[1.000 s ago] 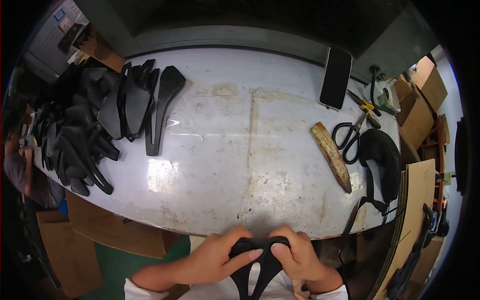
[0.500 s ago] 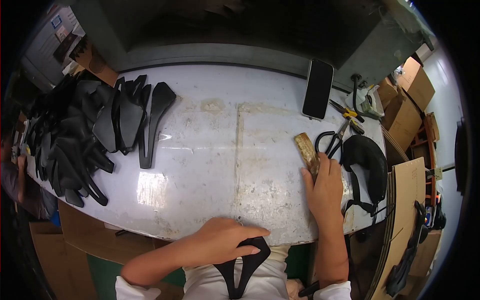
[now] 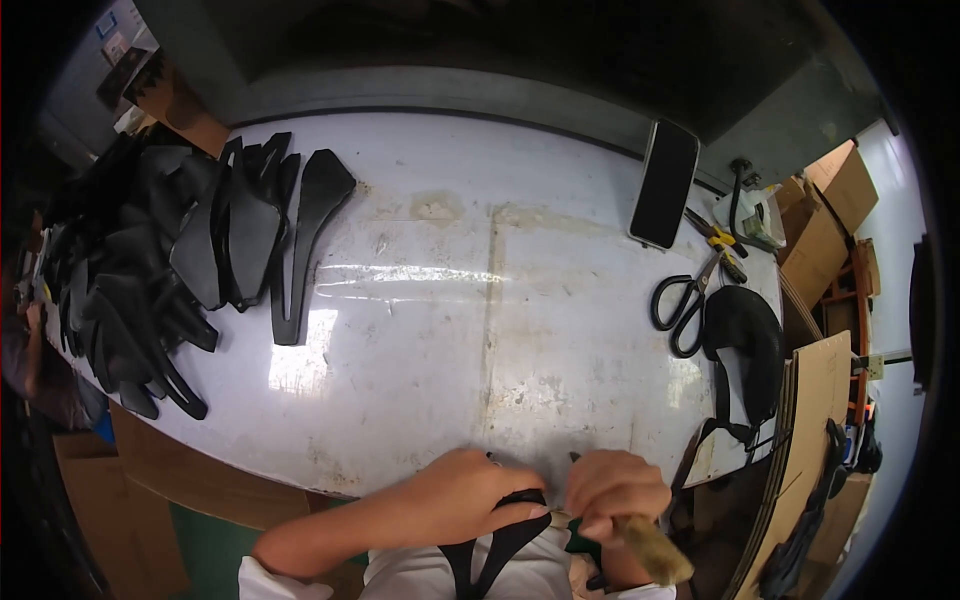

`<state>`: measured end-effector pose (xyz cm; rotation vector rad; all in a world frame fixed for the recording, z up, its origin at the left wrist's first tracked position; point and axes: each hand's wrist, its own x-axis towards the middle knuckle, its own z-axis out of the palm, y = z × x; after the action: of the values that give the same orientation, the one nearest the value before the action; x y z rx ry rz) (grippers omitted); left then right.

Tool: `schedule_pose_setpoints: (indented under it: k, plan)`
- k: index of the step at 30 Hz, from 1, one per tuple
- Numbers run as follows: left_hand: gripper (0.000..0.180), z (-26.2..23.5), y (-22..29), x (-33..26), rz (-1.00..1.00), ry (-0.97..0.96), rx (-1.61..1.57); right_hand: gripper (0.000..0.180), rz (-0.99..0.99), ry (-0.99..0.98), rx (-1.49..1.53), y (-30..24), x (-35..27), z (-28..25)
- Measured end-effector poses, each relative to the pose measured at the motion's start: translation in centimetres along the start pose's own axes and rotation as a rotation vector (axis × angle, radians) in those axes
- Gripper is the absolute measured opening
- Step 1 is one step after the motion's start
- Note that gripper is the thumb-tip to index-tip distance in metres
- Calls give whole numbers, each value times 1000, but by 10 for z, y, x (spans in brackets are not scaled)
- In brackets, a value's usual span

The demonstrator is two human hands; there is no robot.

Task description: Trimming and processing bicycle saddles at a manufacturing workbench.

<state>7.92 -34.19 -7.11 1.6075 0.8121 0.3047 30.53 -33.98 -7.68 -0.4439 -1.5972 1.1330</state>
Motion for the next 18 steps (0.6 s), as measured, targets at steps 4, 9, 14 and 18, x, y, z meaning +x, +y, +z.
schedule_pose_setpoints:
  k: [4,9,14,18]
  plan:
    - [27,0,5,0,58,44,7,37,-37,133,186,-46,-18,32]
    - [31,-1,-6,0,97,35,46,23,-356,-389,-26,-21,20,42]
    - [23,2,-8,0,79,26,9,32,-107,-260,249,-11,30,35]
    - [20,-2,-4,-1,112,5,13,33,378,-222,635,-18,32,12]
